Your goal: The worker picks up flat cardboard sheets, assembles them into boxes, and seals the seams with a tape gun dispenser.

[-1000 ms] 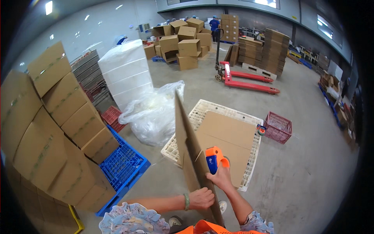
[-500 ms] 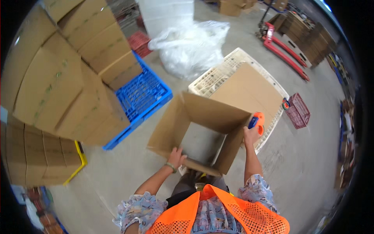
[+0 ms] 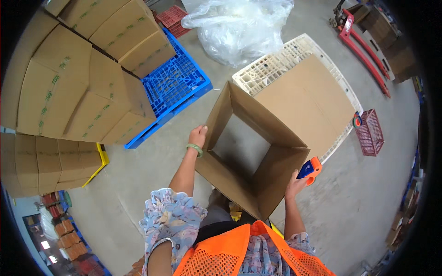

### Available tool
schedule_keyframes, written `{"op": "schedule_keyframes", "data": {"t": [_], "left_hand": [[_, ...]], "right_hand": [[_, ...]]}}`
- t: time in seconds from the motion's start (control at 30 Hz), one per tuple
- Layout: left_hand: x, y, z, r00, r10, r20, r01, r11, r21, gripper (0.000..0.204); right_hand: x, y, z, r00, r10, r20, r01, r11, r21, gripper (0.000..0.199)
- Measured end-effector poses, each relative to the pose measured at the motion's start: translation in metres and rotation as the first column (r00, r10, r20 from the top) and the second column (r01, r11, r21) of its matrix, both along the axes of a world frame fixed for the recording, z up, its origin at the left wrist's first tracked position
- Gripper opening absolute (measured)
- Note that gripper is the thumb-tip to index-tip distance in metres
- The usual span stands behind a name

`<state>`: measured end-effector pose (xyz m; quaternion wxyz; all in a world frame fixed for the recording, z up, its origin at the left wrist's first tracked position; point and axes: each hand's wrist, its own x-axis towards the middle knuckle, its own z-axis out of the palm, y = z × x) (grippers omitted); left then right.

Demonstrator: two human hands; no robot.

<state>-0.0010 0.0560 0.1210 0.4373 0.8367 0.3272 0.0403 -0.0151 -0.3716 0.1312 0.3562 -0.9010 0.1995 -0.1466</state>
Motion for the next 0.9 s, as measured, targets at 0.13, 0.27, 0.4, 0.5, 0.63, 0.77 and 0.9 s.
{"op": "schedule_keyframes", "data": {"t": [0.13,0.27,0.4,0.5,0.63,0.77,0.9], "left_hand": [[-0.007,-0.001,0.021,0.979,0.111,-0.173,-0.163,0.934,-0.319,0.031],[-0.023,0.000,0.026,0.957,0.270,0.105,-0.211,0.897,-0.389,0.023],[0.000,-0.019,0.044,0.910,0.035,0.414,-0.029,0.999,-0.021,0.020],[0.012,-0.024,0.057,0.920,0.016,0.393,0.107,0.951,-0.289,0.022],[0.020,0.003,0.056,0.902,0.268,0.338,0.098,0.637,-0.765,0.029],[0.022,0.001,0.059,0.906,0.274,0.321,0.094,0.611,-0.786,0.029],[0.027,-0.022,0.094,0.935,0.133,0.329,0.125,0.745,-0.656,0.031]], "right_hand": [[-0.004,0.008,0.001,0.996,-0.031,0.082,0.031,1.000,0.001,0.056],[-0.006,-0.005,0.001,0.996,-0.023,-0.081,0.052,0.924,0.379,0.053],[-0.007,-0.006,0.004,0.999,0.011,0.038,-0.020,0.967,0.254,0.054],[-0.007,-0.006,0.014,0.999,0.010,0.042,-0.019,0.974,0.227,0.056],[0.011,0.017,0.046,0.964,-0.196,0.182,0.140,0.950,0.279,0.053],[0.038,0.062,0.109,0.991,-0.062,0.118,0.015,0.931,0.363,0.041],[0.070,0.160,0.132,0.918,0.397,-0.002,-0.301,0.700,0.648,0.023]]}}
